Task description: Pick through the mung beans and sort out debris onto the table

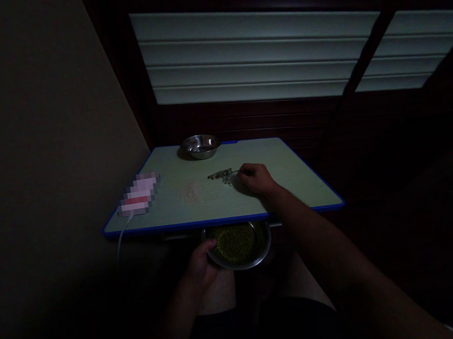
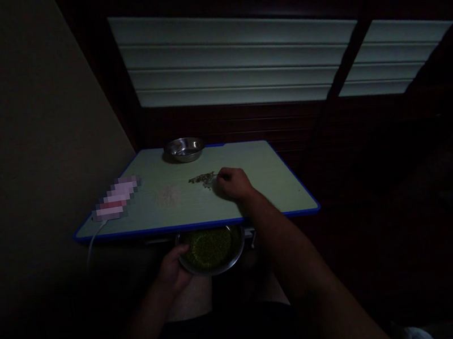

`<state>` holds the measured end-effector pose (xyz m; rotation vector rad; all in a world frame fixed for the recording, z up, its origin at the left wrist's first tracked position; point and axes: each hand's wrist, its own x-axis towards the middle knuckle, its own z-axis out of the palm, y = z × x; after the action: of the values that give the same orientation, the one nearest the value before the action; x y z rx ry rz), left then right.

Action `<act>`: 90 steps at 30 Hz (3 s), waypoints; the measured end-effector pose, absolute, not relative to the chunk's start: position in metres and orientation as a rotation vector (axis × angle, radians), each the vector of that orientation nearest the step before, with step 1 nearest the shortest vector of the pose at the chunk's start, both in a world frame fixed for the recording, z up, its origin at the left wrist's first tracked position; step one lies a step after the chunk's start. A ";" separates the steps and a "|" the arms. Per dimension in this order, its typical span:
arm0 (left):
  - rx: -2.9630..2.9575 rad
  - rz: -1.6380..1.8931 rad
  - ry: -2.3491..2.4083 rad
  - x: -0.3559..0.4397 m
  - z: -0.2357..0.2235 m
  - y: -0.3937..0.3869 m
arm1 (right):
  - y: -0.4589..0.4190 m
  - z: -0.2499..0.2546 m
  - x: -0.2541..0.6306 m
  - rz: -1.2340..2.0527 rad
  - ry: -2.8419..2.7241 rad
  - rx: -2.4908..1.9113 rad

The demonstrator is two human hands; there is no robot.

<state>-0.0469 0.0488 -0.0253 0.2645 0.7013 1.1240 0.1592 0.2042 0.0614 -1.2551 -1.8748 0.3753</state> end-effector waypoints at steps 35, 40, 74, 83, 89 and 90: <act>0.210 1.172 0.778 -0.038 -0.037 0.046 | 0.207 0.059 0.158 0.379 -1.746 -1.249; 0.189 1.144 0.829 -0.036 -0.036 0.045 | 0.204 0.064 0.159 0.211 -1.787 -1.327; 0.170 1.198 0.860 -0.041 -0.031 0.053 | 0.205 0.061 0.157 0.440 -1.829 -1.197; 0.172 1.202 0.854 -0.041 -0.030 0.054 | 0.206 0.060 0.157 0.454 -1.803 -1.235; 0.169 1.198 0.838 -0.042 -0.031 0.053 | 0.205 0.060 0.157 0.344 -1.823 -1.300; 0.168 1.199 0.828 -0.042 -0.031 0.053 | 0.205 0.061 0.158 0.325 -1.822 -1.312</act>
<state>-0.0421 0.0533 -0.0307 0.1676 0.8277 1.1991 0.1575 0.2053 0.0605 -1.3123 -1.8224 0.3246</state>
